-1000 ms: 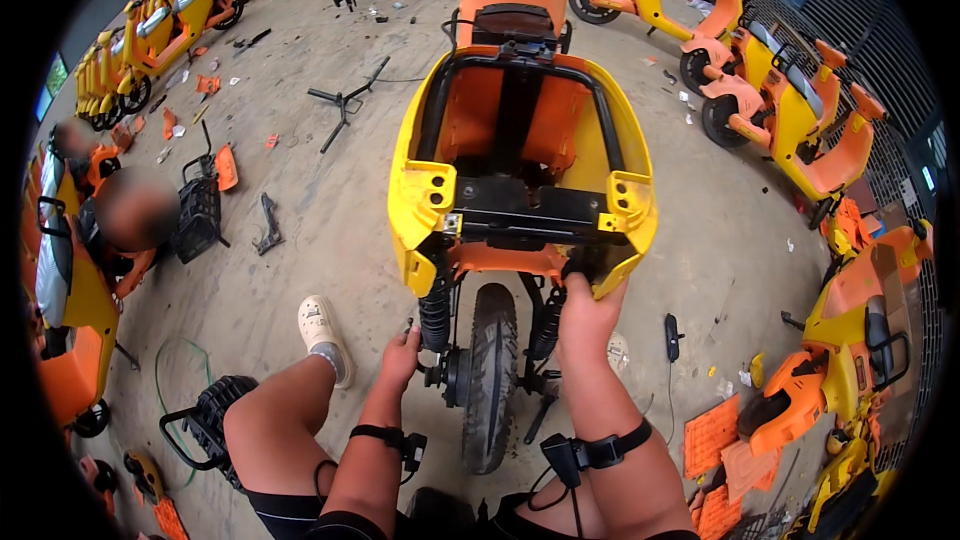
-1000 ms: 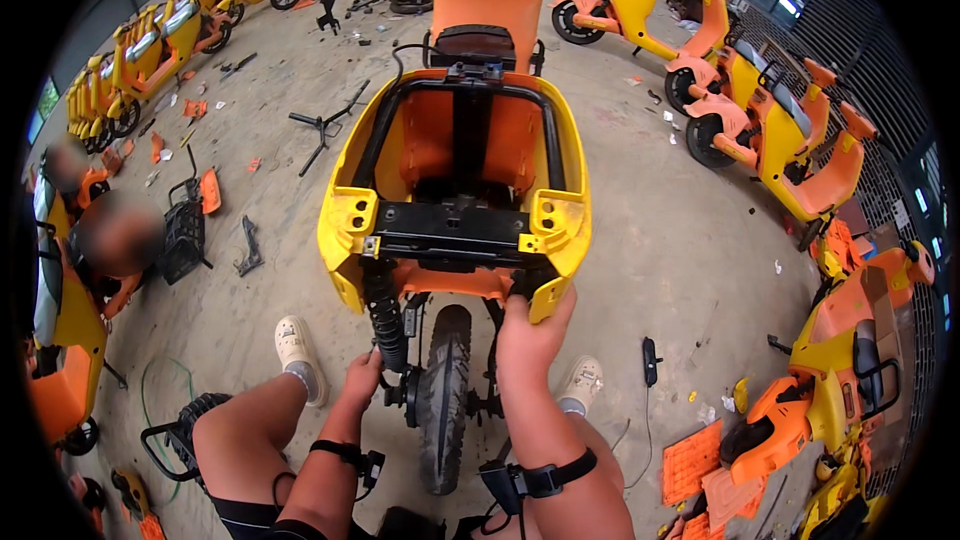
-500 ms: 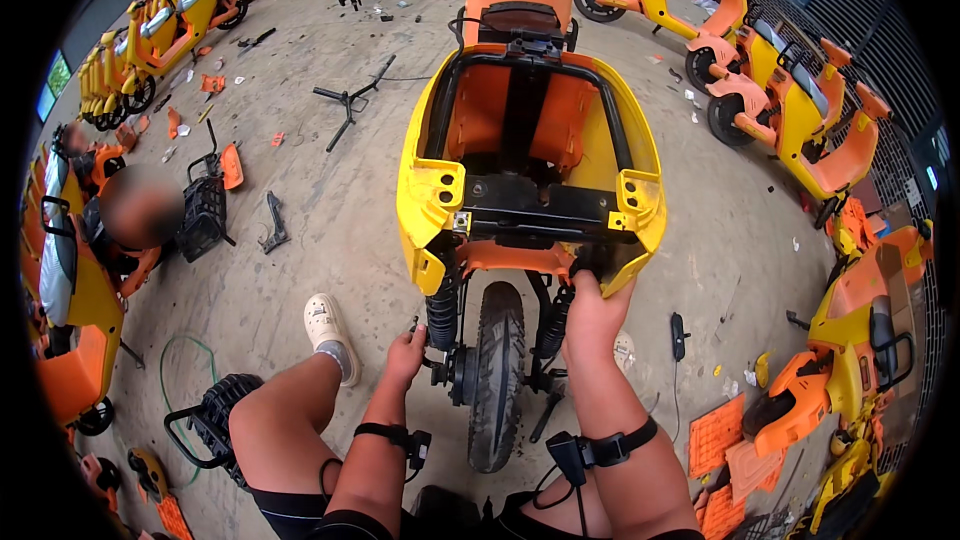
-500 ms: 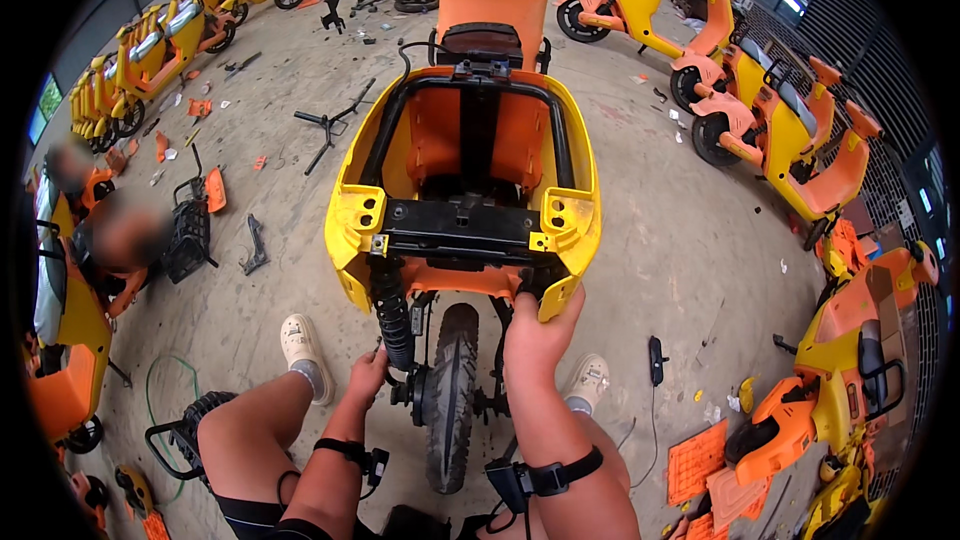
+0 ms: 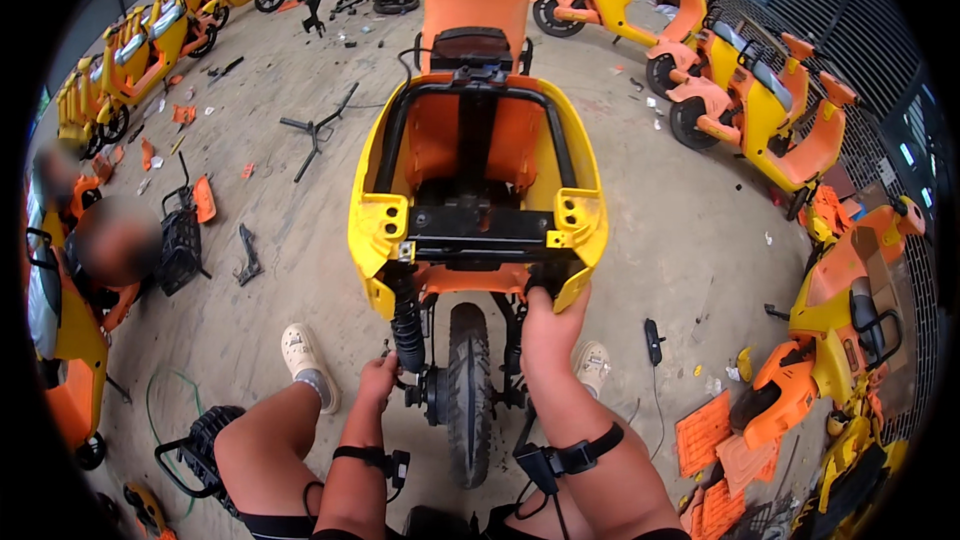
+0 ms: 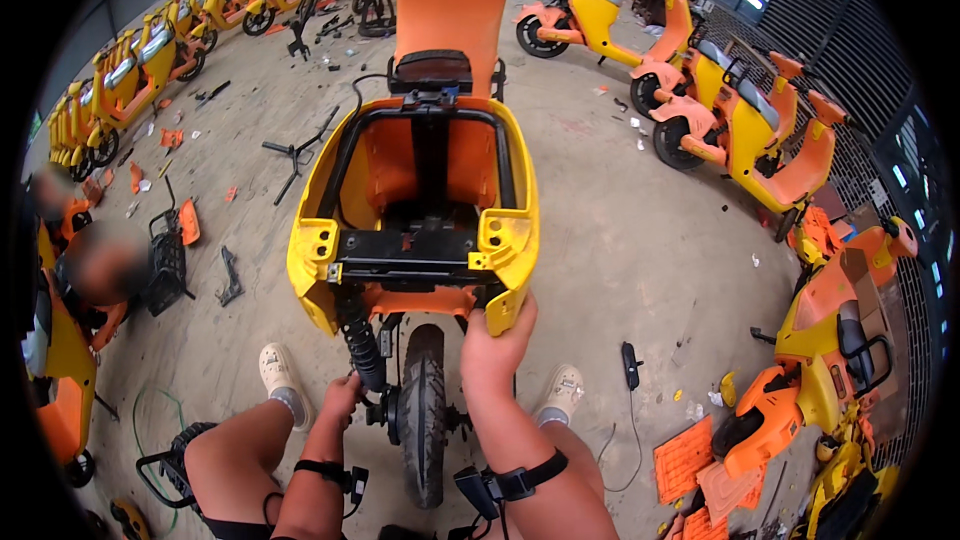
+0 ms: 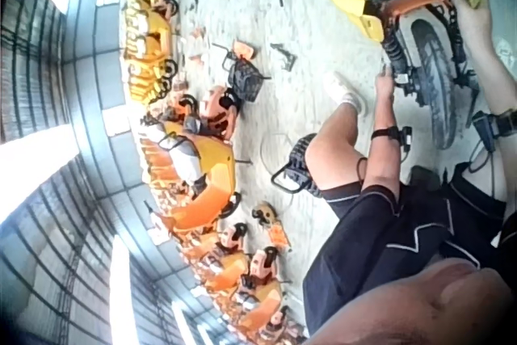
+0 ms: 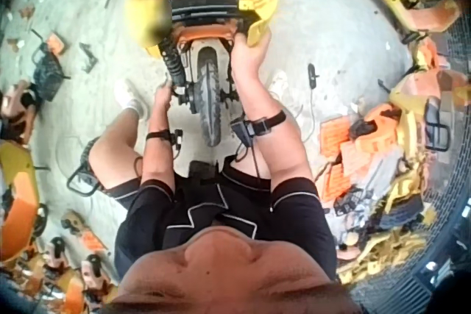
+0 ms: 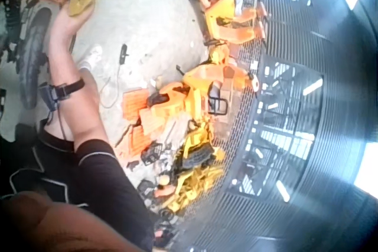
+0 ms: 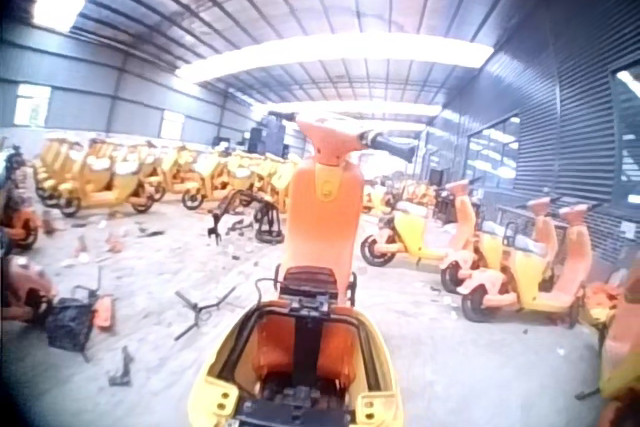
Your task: The person is assembling a yellow electric scooter in a workshop. They use a wrench to tighten bolts on the rear wheel and suspension, then attach a yellow plastic body panel to the frame.
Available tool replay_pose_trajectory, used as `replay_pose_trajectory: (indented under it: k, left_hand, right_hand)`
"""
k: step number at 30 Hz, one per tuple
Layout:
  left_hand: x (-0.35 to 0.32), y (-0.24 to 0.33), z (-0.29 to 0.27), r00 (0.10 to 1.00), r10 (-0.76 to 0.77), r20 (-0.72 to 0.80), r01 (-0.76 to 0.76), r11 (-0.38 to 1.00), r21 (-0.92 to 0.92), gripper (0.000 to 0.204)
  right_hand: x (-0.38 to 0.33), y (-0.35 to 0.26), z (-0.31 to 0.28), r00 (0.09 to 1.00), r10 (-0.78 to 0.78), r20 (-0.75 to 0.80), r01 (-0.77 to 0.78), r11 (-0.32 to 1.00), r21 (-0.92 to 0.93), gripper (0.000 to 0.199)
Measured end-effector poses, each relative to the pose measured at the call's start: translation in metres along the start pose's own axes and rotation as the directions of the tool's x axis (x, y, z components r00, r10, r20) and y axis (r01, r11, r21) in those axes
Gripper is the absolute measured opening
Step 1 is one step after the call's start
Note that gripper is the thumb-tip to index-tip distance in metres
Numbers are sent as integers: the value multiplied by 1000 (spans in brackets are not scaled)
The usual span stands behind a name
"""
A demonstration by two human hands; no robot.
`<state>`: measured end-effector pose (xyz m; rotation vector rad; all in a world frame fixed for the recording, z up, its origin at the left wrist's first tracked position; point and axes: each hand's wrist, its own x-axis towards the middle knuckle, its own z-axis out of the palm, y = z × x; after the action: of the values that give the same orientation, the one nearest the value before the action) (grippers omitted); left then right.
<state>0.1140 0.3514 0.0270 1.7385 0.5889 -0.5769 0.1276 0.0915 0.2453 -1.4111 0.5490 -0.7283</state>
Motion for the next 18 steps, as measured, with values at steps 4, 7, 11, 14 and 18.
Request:
replay_pose_trajectory:
  k: [4, 7, 11, 14, 18]
  left_hand:
    - [25, -30, -4, 980, 86, -177, -75, 995, 66, 50]
    - [19, -26, 5, 976, 150, -155, -141, 988, 69, 47]
    - [-19, 11, -2, 996, -94, 14, 95, 984, -148, 40]
    - [-23, 11, 2, 999, -45, -23, 42, 994, -101, 32]
    - [-7, -10, 2, 995, 24, -93, -34, 994, -104, 29]
  right_hand:
    - [-7, 0, 10, 999, 38, 11, -39, 999, 22, 60]
    - [-2, 5, 4, 1000, -27, -9, 27, 999, -40, 60]
    - [0, 9, 4, 996, -87, -35, 83, 992, -99, 61]
    - [0, 6, 4, 996, -76, -42, 72, 993, -99, 60]
    - [-2, 8, 8, 993, -108, -53, 101, 988, -115, 59]
